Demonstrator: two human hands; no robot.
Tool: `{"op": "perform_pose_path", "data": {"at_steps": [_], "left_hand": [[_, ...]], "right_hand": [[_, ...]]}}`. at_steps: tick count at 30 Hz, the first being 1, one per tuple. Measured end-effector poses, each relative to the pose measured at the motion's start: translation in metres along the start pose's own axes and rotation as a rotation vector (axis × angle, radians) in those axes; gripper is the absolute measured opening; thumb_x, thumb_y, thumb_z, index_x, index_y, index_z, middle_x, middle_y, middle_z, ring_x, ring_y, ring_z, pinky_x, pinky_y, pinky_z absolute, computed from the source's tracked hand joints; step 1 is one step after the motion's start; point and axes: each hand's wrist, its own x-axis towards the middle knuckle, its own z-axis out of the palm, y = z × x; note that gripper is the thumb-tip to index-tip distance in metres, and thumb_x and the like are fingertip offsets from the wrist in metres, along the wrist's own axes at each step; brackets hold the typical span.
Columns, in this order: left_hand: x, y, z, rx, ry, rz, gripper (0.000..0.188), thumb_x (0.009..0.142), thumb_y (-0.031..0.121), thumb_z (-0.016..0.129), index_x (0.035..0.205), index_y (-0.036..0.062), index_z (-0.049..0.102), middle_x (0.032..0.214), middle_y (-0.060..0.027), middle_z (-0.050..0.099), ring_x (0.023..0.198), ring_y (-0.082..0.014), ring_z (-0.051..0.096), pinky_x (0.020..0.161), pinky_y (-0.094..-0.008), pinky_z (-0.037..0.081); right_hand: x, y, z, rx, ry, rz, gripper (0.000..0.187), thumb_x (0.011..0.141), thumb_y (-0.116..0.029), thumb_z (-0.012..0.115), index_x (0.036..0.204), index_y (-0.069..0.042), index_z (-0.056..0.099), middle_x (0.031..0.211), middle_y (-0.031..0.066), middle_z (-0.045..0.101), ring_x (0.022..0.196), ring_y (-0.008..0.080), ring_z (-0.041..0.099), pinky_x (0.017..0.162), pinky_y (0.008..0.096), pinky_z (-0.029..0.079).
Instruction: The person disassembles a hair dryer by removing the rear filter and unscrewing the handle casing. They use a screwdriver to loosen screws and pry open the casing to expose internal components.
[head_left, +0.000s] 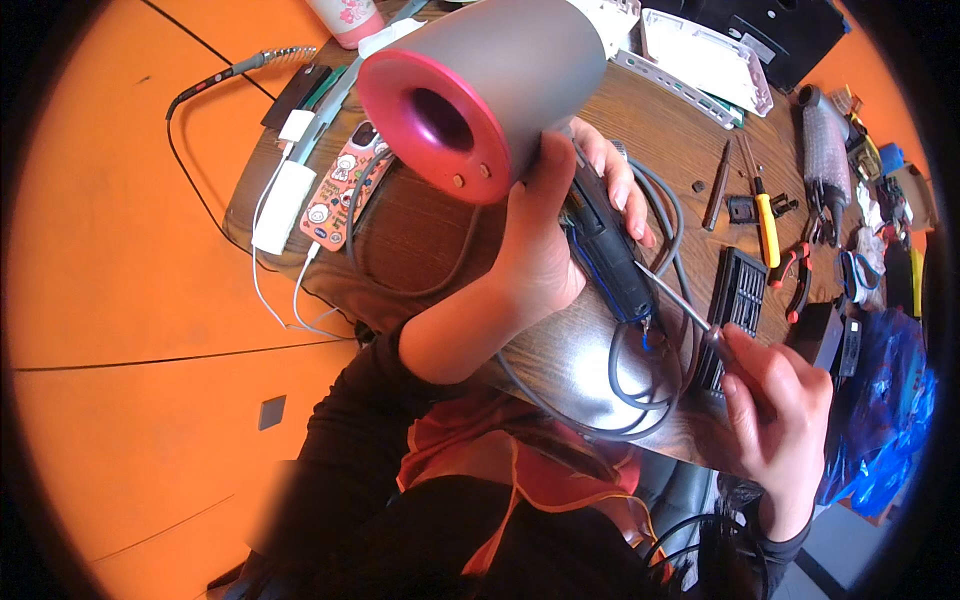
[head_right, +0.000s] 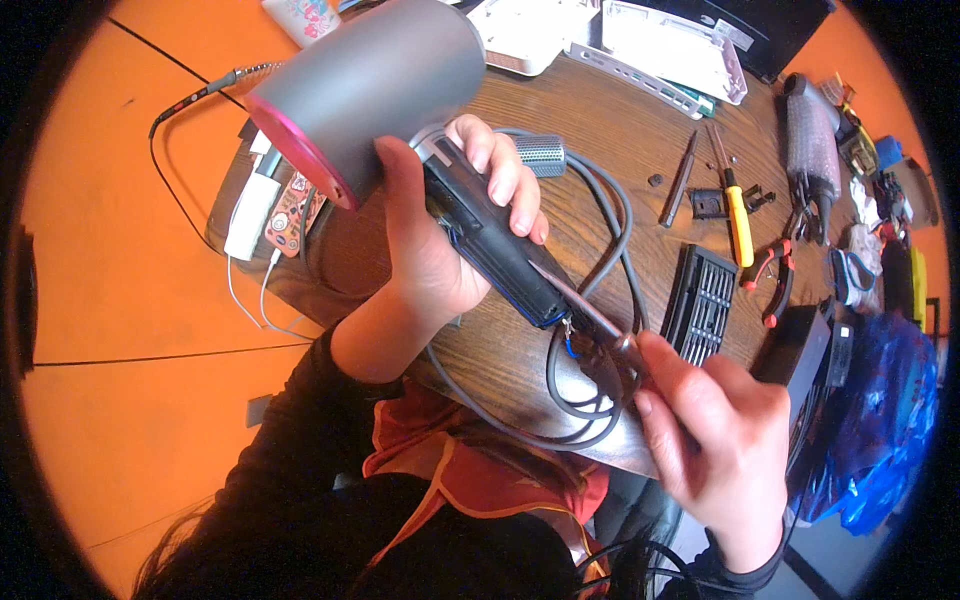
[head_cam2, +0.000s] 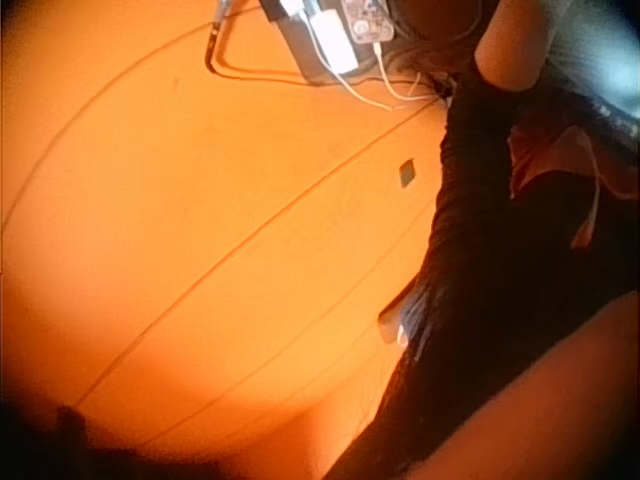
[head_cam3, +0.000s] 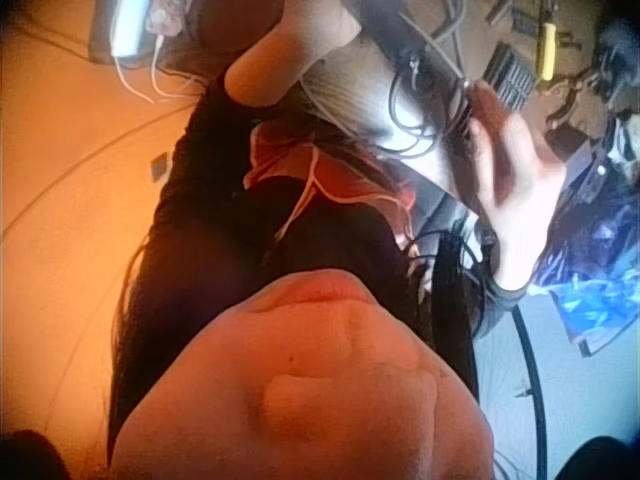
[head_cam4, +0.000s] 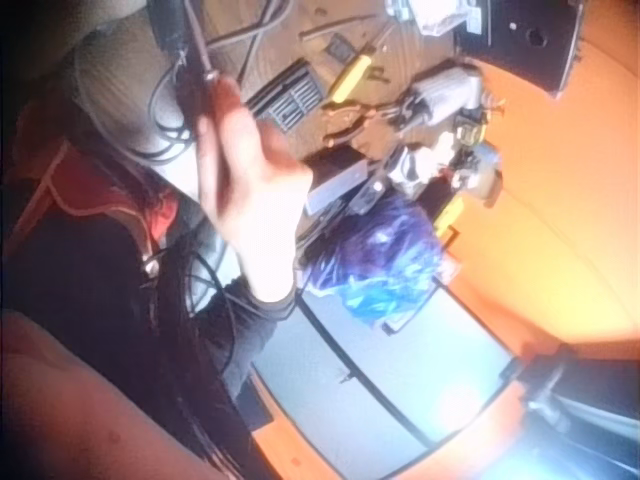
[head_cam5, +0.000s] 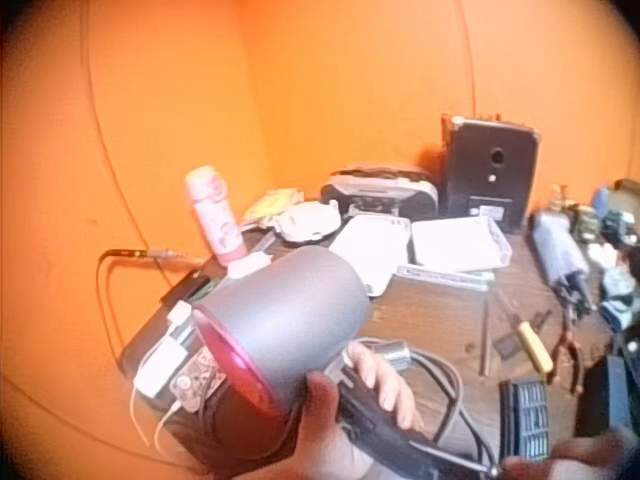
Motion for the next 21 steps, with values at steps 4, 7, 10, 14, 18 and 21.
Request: {"op": "perform_pose_path", "data": {"at_steps": [4, 7, 10, 14, 18, 21], "left_hand": [[0.001, 0.001, 0.003, -0.066, -0.022, -0.024, 0.060, 0.070, 0.068, 0.045, 0.084, 0.0110, 0.038, 0.073, -0.0021, 0.040, 0.067, -0.0181, 0.048, 0.064, -0.0358, 0.047], [0.002, 0.003, 0.003, -0.141, -0.023, -0.076, 0.063, 0.066, 0.070, 0.047, 0.088, 0.0117, 0.038, 0.076, -0.0009, 0.040, 0.070, -0.0173, 0.048, 0.066, -0.0352, 0.046], [0.003, 0.008, -0.002, -0.181, -0.039, -0.111, 0.065, 0.065, 0.071, 0.048, 0.090, 0.0118, 0.039, 0.078, -0.0001, 0.039, 0.072, -0.0161, 0.046, 0.067, -0.0326, 0.043], [0.002, 0.006, -0.004, -0.194, -0.031, -0.105, 0.060, 0.070, 0.068, 0.047, 0.089, 0.0114, 0.039, 0.079, 0.0002, 0.038, 0.067, -0.0141, 0.041, 0.059, -0.0275, 0.035], [0.000, 0.006, -0.002, -0.099, -0.076, -0.087, 0.054, 0.074, 0.064, 0.045, 0.086, 0.0112, 0.039, 0.078, 0.0002, 0.038, 0.065, -0.0137, 0.041, 0.058, -0.0268, 0.034], [0.000, 0.007, 0.000, -0.109, -0.106, -0.041, 0.052, 0.076, 0.062, 0.046, 0.084, 0.0111, 0.039, 0.076, 0.0004, 0.038, 0.063, -0.0132, 0.040, 0.056, -0.0267, 0.033]], "right_hand": [[-0.003, -0.009, -0.002, 0.112, 0.002, 0.129, 0.024, 0.071, -0.004, 0.060, 0.095, -0.001, 0.059, 0.064, 0.0122, 0.056, 0.053, 0.0242, 0.055, 0.050, 0.0288, 0.043], [-0.001, -0.014, -0.003, 0.157, -0.007, 0.200, 0.022, 0.073, -0.004, 0.059, 0.094, 0.001, 0.058, 0.066, 0.0131, 0.057, 0.055, 0.0243, 0.056, 0.052, 0.0281, 0.043], [-0.001, -0.018, -0.005, 0.158, -0.032, 0.235, 0.021, 0.073, -0.003, 0.058, 0.094, 0.001, 0.058, 0.066, 0.0135, 0.057, 0.057, 0.0233, 0.057, 0.053, 0.0274, 0.043], [-0.004, -0.023, -0.006, 0.166, -0.040, 0.315, 0.021, 0.072, -0.002, 0.059, 0.092, 0.000, 0.059, 0.065, 0.0130, 0.056, 0.052, 0.0248, 0.055, 0.051, 0.0272, 0.043], [-0.005, -0.036, -0.011, -0.074, -0.065, 0.231, 0.021, 0.070, -0.001, 0.060, 0.091, 0.000, 0.059, 0.061, 0.0120, 0.055, 0.049, 0.0234, 0.054, 0.047, 0.0270, 0.043], [0.003, -0.038, -0.014, 0.181, -0.079, 0.319, 0.020, 0.073, -0.001, 0.052, 0.091, 0.003, 0.058, 0.065, 0.0115, 0.056, 0.051, 0.0140, 0.050, 0.052, 0.0200, 0.038]]}}
